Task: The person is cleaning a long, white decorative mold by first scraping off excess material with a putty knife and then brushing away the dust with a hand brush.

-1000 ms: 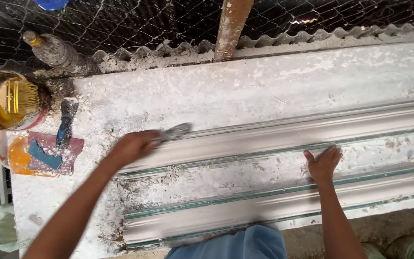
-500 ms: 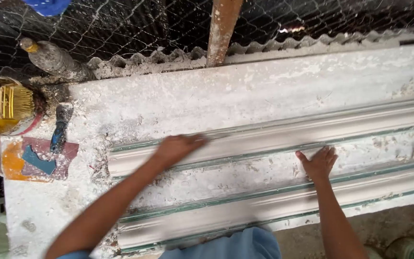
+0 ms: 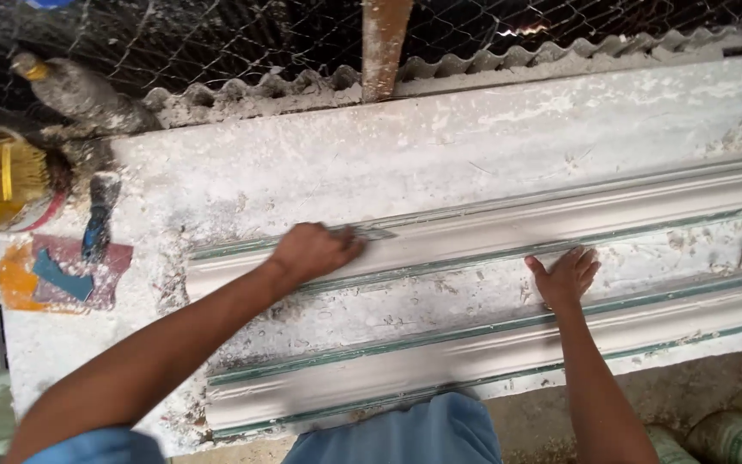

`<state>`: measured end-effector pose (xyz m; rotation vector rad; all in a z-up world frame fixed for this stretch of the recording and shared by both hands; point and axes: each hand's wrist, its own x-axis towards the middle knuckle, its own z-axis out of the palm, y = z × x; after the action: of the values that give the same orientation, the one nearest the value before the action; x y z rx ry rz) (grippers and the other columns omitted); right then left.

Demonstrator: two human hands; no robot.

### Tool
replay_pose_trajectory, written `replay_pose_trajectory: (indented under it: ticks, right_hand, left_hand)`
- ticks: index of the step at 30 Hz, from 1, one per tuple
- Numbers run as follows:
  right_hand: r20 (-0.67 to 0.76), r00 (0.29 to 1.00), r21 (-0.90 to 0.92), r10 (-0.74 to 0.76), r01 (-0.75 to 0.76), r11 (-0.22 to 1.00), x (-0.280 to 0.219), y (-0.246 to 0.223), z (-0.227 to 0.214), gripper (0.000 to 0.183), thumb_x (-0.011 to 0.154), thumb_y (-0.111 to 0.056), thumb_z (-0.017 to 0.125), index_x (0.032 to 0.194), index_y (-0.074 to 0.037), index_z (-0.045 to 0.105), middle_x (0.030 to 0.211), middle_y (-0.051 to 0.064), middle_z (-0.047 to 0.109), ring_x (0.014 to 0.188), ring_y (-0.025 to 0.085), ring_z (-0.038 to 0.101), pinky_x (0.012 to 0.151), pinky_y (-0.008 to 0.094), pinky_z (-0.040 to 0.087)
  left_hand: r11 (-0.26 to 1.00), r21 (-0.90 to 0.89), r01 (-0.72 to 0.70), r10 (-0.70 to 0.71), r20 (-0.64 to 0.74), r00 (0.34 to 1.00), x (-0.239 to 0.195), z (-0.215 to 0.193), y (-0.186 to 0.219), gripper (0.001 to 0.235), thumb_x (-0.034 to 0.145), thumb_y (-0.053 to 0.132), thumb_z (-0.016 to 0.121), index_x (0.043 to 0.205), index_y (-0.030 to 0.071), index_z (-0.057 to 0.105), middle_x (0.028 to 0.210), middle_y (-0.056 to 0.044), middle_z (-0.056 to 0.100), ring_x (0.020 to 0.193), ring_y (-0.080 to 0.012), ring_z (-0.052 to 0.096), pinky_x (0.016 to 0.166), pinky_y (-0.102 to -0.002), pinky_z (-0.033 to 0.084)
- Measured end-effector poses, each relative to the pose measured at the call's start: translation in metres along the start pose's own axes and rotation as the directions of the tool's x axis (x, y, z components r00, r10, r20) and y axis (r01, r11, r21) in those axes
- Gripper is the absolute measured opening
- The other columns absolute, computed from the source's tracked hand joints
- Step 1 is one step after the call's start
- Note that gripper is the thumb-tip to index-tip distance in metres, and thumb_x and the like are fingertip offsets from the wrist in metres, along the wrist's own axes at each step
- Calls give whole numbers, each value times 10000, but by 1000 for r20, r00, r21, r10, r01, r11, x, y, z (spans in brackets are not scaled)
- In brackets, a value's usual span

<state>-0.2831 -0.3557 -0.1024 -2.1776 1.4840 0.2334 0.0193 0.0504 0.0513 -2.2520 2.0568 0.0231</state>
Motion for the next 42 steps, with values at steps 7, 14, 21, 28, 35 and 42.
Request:
replay_pose_trajectory:
  ticks: [7, 14, 21, 28, 35, 42]
  right_hand:
    - [18, 1000, -6, 16, -16, 1000, 6, 10, 1, 1258, 813, -767, 644, 1658, -10, 99, 1708, 215, -7, 1563, 450, -19, 1278, 566, 42]
    - [-23, 1000, -6, 5, -5, 1000, 9, 6, 9, 1216, 851, -703, 649, 1645, 37, 101, 1692, 258, -13, 1543, 496, -31, 1267, 614, 58]
    - [-7, 1000, -23, 9, -9, 1000, 11, 6, 8, 1270, 823, -777, 626, 1642, 27, 82, 1695, 259, -29, 1553, 489, -29, 1270, 609, 58]
    - [35, 999, -15, 32, -32, 999, 6, 11, 3, 1306, 801, -815, 623, 1659, -21, 40, 1715, 191, -75, 1568, 441, -72, 1275, 587, 30]
    - [54, 998, 3, 14, -14, 1000, 8, 12, 12, 1238, 867, -757, 596, 1645, 10, 14, 1696, 215, -131, 1544, 453, -156, 1270, 618, 4]
    - [-11, 997, -81, -71, 70, 994, 17, 19, 26, 1162, 923, -668, 603, 1608, 99, 61, 1665, 309, -82, 1551, 472, -106, 1228, 681, 76]
  left_hand:
    - [984, -150, 99, -34, 384, 922, -57, -30, -14, 667, 927, 0, 559, 1515, 283, 421, 1584, -44, 444, 818, -325, 762, 659, -452, 683]
    - [994, 66, 90, -110, 433, 895, -120, -7, -33, 665, 913, 28, 596, 1476, 319, 392, 1572, 13, 418, 932, -334, 751, 701, -423, 700]
    - [963, -256, -87, 50, -149, 988, 179, 79, 76, 401, 893, 40, 633, 1258, 203, 661, 1254, -103, 697, 636, -336, 734, 503, -538, 579]
    - [927, -373, 44, -53, -12, 999, 240, 74, 113, 525, 918, 65, 617, 1408, 252, 582, 1253, -122, 702, 891, -326, 761, 662, -511, 588]
    - [766, -478, 430, -264, 376, 888, 10, -2, -4, 400, 1024, 230, 521, 1411, 243, 620, 1380, -50, 681, 1145, -345, 709, 981, -533, 580]
    - [617, -506, 603, -449, 403, 797, 8, 21, -9, 376, 1013, 356, 562, 1329, 187, 674, 1390, -5, 687, 1198, -355, 670, 1023, -539, 558]
